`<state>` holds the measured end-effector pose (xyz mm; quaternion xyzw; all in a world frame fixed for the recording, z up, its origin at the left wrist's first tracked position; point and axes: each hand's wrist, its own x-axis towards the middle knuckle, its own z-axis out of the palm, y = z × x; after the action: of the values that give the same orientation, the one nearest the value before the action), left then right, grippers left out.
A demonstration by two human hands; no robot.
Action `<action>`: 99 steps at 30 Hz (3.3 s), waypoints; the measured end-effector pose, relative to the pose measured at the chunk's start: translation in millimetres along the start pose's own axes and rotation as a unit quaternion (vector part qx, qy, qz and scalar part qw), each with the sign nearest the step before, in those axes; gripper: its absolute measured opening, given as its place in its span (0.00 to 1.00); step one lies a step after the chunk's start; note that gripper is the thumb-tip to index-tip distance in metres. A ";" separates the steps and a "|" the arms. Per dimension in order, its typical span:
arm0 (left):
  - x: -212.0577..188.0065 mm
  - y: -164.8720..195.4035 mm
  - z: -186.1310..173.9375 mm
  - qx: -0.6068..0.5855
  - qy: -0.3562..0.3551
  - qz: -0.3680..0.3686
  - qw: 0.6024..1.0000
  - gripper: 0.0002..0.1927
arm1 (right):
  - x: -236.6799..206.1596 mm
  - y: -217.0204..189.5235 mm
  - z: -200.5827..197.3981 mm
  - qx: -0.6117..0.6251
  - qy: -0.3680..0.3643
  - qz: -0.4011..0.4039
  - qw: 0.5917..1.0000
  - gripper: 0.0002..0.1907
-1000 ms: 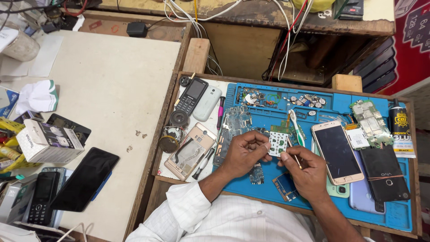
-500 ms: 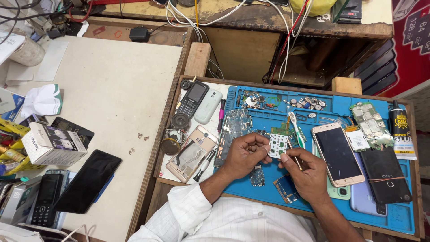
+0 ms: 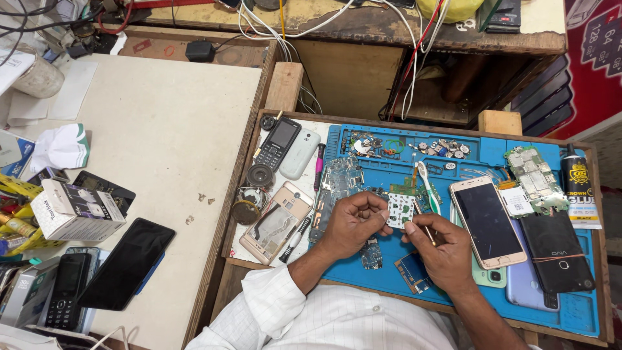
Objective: The person works at a repair bench on disassembled phone motherboards laid on a blue mat. They hold a board and probe or work on its components with a handheld tool, then use a toothbrush to brush and clean the boards, turning them over to clean different sides.
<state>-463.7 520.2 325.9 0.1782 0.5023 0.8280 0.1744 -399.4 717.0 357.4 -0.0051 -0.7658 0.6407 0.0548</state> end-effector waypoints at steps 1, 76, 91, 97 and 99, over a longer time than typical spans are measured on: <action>-0.1 0.5 -0.3 0.001 0.001 -0.002 1.000 0.06 | 0.8 -0.8 -0.1 -0.003 -0.003 -0.004 1.000 0.08; -21.3 9.7 7.3 0.011 0.023 -0.001 1.000 0.06 | -22.5 -16.5 6.2 -0.037 -0.003 -0.027 0.999 0.07; -19.1 11.7 10.0 0.008 0.024 0.002 1.000 0.08 | -22.4 -16.0 2.4 -0.028 -0.010 -0.033 0.999 0.07; -19.9 7.6 11.1 0.012 0.037 0.003 0.999 0.07 | -24.3 -13.6 -1.1 -0.034 -0.021 -0.032 0.999 0.07; -19.1 6.0 10.8 0.013 0.037 0.008 0.999 0.06 | -23.5 -13.6 -1.3 -0.030 -0.022 -0.036 0.999 0.07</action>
<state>-442.6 517.0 333.6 0.1539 0.5174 0.8289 0.1467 -375.1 714.1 369.1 0.0347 -0.7855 0.6149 0.0606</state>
